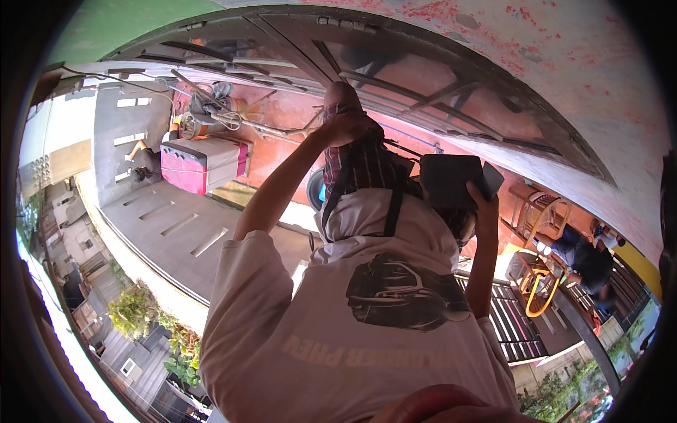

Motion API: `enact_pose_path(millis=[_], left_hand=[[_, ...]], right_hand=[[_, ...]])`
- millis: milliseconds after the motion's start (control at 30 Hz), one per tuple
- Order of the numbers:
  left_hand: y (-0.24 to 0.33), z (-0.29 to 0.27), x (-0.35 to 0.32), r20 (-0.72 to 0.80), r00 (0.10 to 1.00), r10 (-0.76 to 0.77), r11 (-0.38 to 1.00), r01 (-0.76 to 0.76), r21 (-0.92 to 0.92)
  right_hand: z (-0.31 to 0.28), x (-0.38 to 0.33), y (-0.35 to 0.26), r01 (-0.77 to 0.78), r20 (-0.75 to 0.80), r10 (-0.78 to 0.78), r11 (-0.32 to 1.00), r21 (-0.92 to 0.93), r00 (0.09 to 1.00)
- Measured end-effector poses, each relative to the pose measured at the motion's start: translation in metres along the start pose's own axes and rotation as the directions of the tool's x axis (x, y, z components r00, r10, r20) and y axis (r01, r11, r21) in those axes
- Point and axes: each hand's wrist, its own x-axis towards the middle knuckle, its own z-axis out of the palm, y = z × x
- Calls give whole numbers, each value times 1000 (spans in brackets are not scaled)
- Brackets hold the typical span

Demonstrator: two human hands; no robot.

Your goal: The person uses a metal scraper to remove old paint from a ceiling surface. They repeatedly scrape sections of the ceiling, occasionally pausing to wipe the scraper on their clothing.

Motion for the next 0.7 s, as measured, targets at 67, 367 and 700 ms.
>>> enact_pose_path(millis=[67,367,700], left_hand=[[-14,-23,2,-106,993,-52,909,91,408],[-41,2,36,27,919,-393,855,355,378],[-5,7,49,-384,914,-131,810,322,490]], right_hand=[[1,-4,-8,-41,-39,41,999,6,998],[0,-11,-9,-30,-119,39,996,82,992],[-5,-6,6,-135,-213,131,991,-1,968]])
